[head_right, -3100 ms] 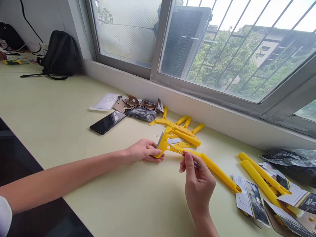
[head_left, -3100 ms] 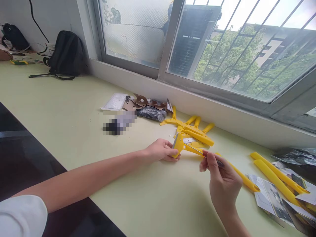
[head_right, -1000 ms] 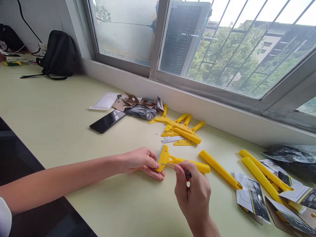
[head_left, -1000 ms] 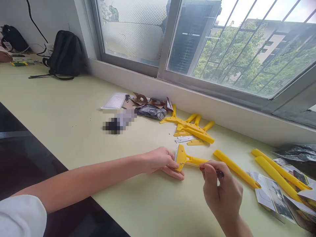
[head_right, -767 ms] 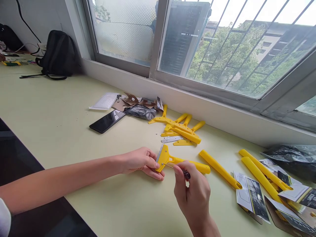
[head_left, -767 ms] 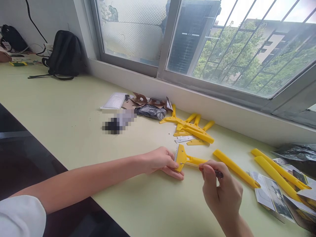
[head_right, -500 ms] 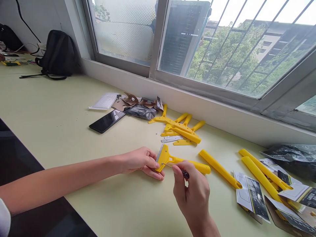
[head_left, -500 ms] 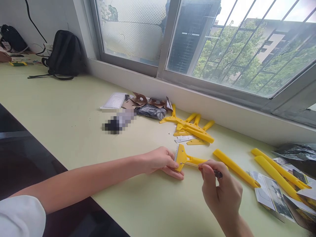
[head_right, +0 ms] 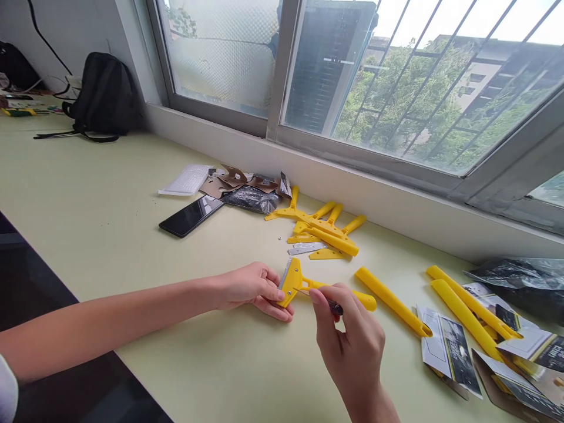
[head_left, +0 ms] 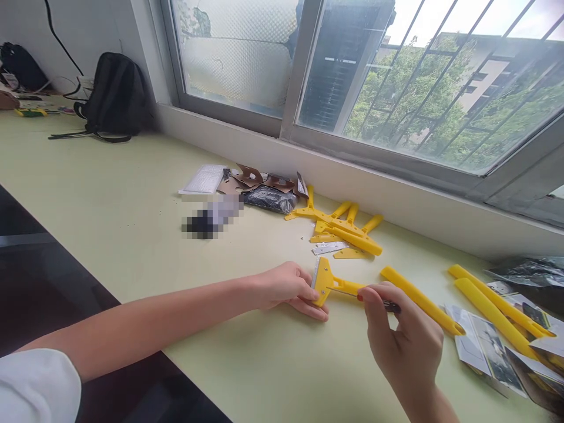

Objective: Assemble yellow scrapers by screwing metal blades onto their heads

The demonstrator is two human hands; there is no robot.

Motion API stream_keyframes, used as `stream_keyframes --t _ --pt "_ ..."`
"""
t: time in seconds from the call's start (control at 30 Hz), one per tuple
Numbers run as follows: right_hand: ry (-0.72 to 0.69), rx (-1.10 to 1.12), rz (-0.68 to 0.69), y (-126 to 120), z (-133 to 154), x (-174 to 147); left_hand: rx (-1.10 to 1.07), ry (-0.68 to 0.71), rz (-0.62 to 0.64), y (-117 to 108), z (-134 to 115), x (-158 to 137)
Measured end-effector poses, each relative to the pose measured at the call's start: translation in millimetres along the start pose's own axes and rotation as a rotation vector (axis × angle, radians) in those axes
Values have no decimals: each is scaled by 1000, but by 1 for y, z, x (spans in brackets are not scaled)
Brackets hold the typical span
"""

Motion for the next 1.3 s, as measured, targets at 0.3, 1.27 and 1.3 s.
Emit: stream_keyframes --t 0.3,1.27,1.3 --pt "154 20 -36 -3 -8 -9 -7 4 -4 1 0 0" --pt "497 431 98 35 -12 9 -28 23 7 0 2 3" --pt "516 448 96 37 -13 11 -29 22 7 0 2 3"
Point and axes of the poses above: each hand's wrist, its own x-axis towards the middle knuckle, its own y-axis out of the palm, z = x × y, the point moved 5 cm from there along x, towards the middle knuckle, and after that the axes turned 1 degree about -z, right-handed, at the moved point
